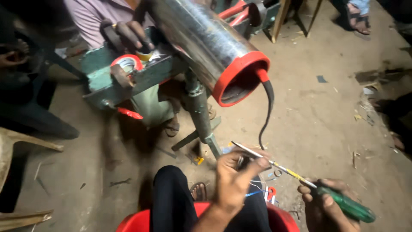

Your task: The person inserts a thin white wire into a cylindrical metal component with a red end cap, then uses a screwdriver to tighten a screw inside the cap. The person repeats the insertion and tightening steps several times while seated in a workshop.

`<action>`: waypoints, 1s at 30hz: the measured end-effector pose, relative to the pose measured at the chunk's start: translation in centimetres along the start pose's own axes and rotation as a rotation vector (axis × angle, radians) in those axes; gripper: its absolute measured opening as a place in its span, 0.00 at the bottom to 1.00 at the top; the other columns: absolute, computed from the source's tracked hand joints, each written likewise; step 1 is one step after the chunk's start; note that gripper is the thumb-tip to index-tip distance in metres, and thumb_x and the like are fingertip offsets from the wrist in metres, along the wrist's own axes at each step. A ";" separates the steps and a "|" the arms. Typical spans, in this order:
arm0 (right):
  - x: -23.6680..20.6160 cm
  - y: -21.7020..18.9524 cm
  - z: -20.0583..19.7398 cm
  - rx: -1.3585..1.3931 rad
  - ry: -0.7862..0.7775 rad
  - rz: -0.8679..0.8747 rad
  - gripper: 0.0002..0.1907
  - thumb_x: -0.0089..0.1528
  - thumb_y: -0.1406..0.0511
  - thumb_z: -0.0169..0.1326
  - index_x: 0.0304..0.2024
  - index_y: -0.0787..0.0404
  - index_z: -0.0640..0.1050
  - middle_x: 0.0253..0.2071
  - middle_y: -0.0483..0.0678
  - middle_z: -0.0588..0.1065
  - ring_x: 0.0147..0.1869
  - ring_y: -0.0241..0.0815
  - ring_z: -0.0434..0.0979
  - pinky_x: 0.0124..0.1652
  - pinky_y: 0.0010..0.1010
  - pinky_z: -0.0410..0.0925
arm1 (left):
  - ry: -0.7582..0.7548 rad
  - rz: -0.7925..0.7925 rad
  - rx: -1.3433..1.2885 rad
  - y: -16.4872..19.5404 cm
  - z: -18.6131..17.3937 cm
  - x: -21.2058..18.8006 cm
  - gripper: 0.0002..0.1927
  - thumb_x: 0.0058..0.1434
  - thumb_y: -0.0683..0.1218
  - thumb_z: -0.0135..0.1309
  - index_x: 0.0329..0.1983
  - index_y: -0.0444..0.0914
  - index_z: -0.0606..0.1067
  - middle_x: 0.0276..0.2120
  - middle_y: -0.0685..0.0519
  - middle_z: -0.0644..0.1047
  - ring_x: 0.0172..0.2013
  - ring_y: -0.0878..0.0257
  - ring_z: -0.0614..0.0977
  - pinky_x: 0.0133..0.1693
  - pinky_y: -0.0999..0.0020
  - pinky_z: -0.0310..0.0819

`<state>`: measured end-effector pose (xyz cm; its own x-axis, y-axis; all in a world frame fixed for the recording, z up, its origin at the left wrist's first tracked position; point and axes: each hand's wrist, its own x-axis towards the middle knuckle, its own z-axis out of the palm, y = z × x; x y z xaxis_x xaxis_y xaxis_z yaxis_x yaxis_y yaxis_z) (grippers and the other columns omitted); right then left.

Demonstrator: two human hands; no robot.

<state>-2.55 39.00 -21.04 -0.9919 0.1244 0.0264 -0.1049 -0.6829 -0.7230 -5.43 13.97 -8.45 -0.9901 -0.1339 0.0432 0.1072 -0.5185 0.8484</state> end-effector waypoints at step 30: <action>-3.4 -6.0 13.3 -0.811 -0.189 -0.171 0.09 0.66 0.68 0.60 0.48 0.63 0.82 0.46 0.51 0.83 0.49 0.39 0.84 0.52 0.30 0.76 | -0.673 1.023 1.640 -3.1 -0.5 5.0 0.17 0.62 0.58 0.60 0.24 0.45 0.73 0.23 0.57 0.71 0.27 0.57 0.73 0.28 0.60 0.63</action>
<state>0.54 33.13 -7.61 -0.9700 0.0070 0.2430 -0.2420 0.0704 -0.9677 -10.63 14.47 -11.15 -0.5468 0.6447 0.5342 0.7448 0.6660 -0.0412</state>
